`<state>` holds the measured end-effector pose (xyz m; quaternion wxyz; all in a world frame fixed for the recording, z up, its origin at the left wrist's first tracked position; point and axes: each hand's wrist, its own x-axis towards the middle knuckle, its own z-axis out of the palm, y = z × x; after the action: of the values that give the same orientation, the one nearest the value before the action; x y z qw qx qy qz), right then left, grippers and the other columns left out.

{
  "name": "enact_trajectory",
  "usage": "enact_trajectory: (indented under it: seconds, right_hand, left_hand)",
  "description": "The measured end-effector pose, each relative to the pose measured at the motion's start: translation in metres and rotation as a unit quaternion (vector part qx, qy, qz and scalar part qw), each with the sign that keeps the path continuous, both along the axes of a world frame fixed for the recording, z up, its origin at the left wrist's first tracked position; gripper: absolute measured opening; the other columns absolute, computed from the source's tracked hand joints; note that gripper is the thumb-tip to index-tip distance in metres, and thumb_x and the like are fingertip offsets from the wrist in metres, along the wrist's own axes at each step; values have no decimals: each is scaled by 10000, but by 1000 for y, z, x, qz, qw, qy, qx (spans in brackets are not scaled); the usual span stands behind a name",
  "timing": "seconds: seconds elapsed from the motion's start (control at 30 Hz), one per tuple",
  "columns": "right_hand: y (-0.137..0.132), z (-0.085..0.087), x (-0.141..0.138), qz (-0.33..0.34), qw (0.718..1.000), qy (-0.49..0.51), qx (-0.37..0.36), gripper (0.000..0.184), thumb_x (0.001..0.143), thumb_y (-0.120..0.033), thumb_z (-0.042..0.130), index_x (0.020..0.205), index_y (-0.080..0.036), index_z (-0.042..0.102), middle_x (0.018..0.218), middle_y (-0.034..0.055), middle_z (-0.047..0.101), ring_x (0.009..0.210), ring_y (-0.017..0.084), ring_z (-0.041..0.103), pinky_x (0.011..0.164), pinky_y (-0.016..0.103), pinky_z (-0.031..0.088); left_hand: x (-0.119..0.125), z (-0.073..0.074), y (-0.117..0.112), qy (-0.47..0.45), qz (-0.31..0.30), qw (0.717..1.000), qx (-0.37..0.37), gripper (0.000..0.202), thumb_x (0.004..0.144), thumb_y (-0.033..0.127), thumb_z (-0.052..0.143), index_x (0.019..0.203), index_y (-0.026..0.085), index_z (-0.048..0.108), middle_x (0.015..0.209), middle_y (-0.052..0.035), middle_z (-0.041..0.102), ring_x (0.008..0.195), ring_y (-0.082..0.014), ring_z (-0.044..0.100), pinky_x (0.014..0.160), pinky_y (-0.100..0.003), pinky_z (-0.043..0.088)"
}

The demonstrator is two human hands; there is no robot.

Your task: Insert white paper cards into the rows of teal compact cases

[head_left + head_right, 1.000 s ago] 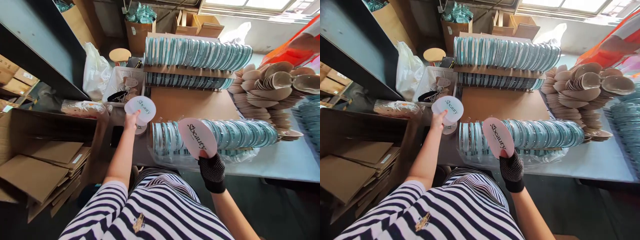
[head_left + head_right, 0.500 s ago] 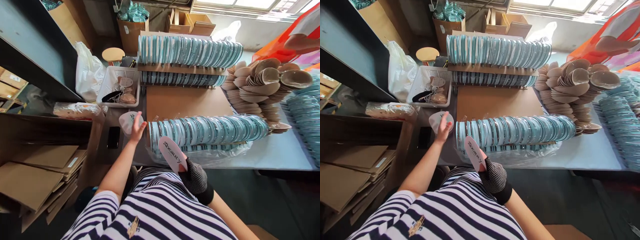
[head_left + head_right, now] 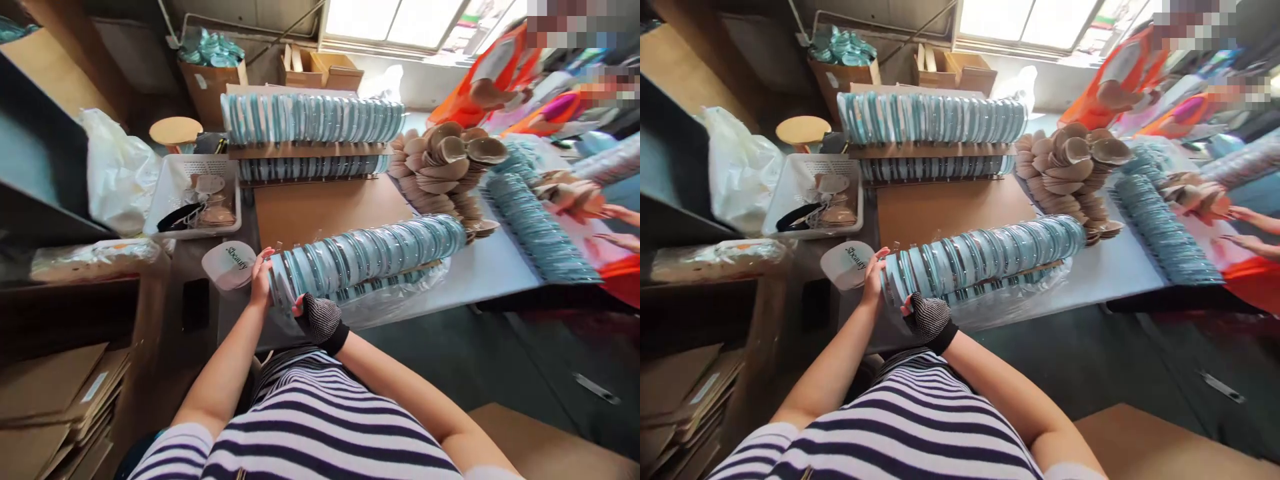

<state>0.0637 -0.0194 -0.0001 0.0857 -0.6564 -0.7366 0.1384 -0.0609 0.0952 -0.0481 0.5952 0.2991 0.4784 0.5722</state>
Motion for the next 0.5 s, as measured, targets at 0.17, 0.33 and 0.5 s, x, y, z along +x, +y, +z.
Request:
enact_trajectory:
  seconds: [0.17,0.33,0.5]
  right_hand:
    - [26,8,-8,-1,999,-26,-26,341,970,-395,366,1029,-183,626,824,82,727,696,181,672,598,236,393]
    - [35,20,-7,-22,998,-3,-62,291,983,-355,364,1061,-223,612,913,56,732,769,173,681,638,235,412]
    - [28,30,-11,-47,996,1,-81,211,958,-273,448,990,-204,645,894,40,725,785,170,678,653,237,430]
  left_hand:
    - [1,13,-5,-7,-24,998,-56,402,678,304,573,1071,251,642,722,22,576,542,-123,506,576,-246,462]
    - [0,18,-5,-12,-30,997,-73,431,656,315,591,1080,242,620,636,44,529,471,-106,442,468,-214,375]
    - [4,12,-3,-10,-7,998,-55,441,630,321,596,1056,205,617,680,26,575,532,-109,479,491,-202,356]
